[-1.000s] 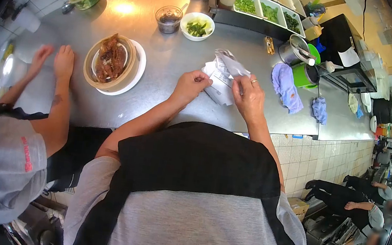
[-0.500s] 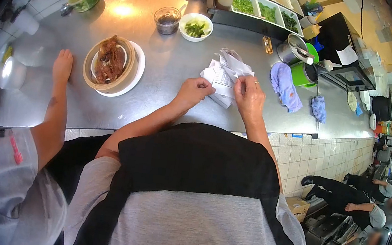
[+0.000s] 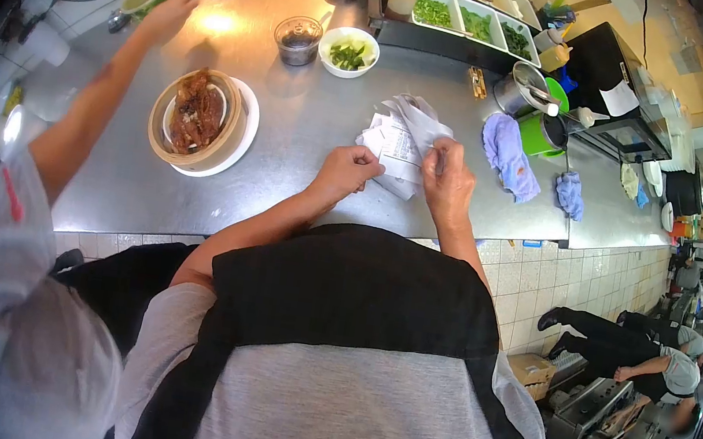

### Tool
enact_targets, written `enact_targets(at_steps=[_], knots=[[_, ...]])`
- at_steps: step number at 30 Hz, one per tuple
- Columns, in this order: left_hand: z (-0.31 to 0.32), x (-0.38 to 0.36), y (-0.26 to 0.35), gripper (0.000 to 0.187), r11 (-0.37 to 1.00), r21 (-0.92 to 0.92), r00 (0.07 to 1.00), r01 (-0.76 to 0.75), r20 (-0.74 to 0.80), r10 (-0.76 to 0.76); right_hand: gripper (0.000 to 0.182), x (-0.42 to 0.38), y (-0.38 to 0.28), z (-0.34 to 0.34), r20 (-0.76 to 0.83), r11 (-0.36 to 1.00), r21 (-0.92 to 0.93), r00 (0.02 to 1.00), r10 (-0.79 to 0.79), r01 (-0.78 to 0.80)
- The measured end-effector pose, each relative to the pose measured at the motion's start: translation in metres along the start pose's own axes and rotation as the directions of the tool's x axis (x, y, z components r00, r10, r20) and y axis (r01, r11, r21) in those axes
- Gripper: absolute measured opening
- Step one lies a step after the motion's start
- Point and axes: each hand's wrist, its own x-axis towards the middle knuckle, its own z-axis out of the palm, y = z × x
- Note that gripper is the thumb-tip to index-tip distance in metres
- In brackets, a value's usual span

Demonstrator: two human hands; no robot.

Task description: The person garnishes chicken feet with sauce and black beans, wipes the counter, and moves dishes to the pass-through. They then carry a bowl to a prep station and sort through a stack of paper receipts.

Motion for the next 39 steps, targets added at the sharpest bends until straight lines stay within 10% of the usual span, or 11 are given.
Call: enact_targets(at_steps=[6,12,15,21,39], knots=[[0.001,-0.009,0.032,0.017,0.989,-0.146,0.998,-0.021,0.058,0.030,0.017,0.001,-0.003,-0.007,0.135,0.957,-0.027,0.949,-0.283,0.289],[0.004,-0.002,0.037,0.024,0.960,-0.149,0.971,-0.238,-0.073,0.229,0.011,0.002,-0.008,-0.010,0.153,0.977,-0.061,0.969,-0.194,0.205],[-0.015,0.028,0.002,0.024,0.879,0.273,0.847,-0.391,-0.267,0.459,0.009,0.002,-0.004,-0.009,0.131,0.978,-0.054,0.972,-0.193,0.201],[-0.022,0.029,0.001,0.016,0.988,0.030,0.982,-0.153,-0.103,0.156,0.008,0.002,-0.010,-0.010,0.148,0.990,-0.054,0.982,-0.118,0.127],[-0.015,0.016,-0.007,0.029,0.954,0.151,0.961,-0.259,-0.059,0.270,0.016,-0.006,-0.001,-0.009,0.121,0.995,-0.012,0.988,-0.098,0.100]])
